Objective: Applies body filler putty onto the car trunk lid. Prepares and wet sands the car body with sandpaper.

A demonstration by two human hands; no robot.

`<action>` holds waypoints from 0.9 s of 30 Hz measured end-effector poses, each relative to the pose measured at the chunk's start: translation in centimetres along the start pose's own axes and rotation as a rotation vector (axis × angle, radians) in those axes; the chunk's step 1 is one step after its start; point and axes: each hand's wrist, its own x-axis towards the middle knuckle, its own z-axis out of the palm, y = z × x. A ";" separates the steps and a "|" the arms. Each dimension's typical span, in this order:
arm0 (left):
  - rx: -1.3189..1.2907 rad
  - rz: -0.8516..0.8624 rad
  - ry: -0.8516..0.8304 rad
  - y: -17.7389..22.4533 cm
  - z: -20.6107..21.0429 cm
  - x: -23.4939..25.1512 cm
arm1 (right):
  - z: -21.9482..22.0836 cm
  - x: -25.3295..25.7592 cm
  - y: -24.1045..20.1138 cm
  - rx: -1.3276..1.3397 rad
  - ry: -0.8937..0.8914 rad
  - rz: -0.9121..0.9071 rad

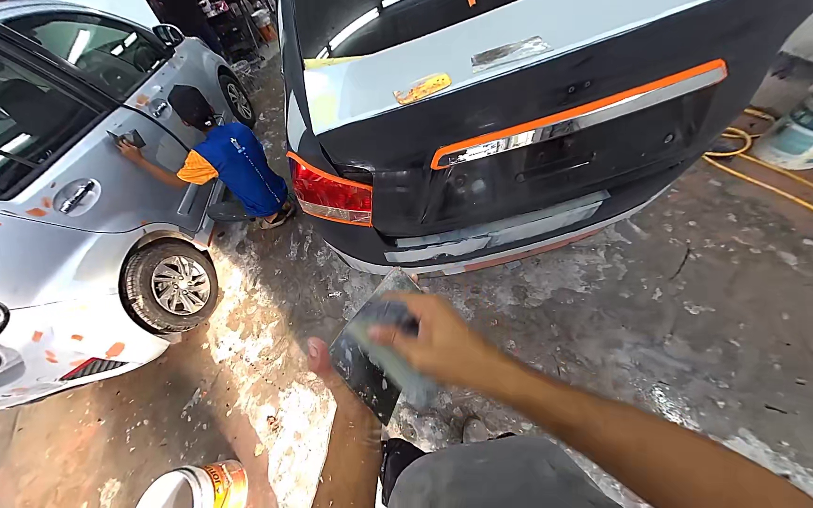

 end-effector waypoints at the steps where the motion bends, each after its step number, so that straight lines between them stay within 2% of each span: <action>1: 0.020 -0.009 0.002 -0.2 -0.3 -0.1 | -0.6 0.7 0.6 -0.019 0.055 0.004; 3: 0.037 0.008 -0.036 -0.7 -1.1 -0.2 | -0.4 0.7 0.1 -0.012 0.076 0.013; 5: 0.037 0.038 -0.042 -0.6 -1.5 -0.1 | 1.0 -0.6 -1.1 0.001 -0.014 0.021; 6: 0.019 0.026 0.000 -0.5 -1.1 -0.1 | 1.0 -0.6 -1.0 -0.019 -0.026 0.023; 9: -0.024 -0.040 0.153 -0.4 -0.5 0.1 | -1.0 1.3 1.4 -0.133 0.118 0.017; 11: -0.034 -0.052 0.193 -0.3 -0.2 -0.1 | -0.2 0.3 0.7 -0.148 0.083 0.037; 13: -0.075 -0.035 0.200 -0.2 0.2 -0.1 | 1.1 -1.6 -0.4 -0.170 -0.016 0.028; 14: -0.105 -0.033 0.160 -0.3 0.1 -0.1 | 0.8 -1.6 -0.1 -0.182 -0.008 0.030; 17: -0.035 -0.013 0.122 -0.7 -0.2 -0.2 | -1.2 0.4 1.4 -0.222 0.147 0.036; 18: -0.029 -0.013 0.147 -0.7 -0.2 -0.3 | -0.8 0.2 1.1 -0.222 0.144 0.032; 21: -0.055 0.010 0.207 -0.5 0.1 -0.1 | 0.6 -1.3 0.4 -0.252 0.031 0.038; 24: -0.062 0.014 0.164 -0.8 -0.2 -0.2 | -1.0 0.1 1.8 -0.243 0.097 0.041; 27: -0.111 0.024 0.154 -0.3 -0.2 -0.2 | 0.8 -1.4 0.2 -0.192 -0.006 0.006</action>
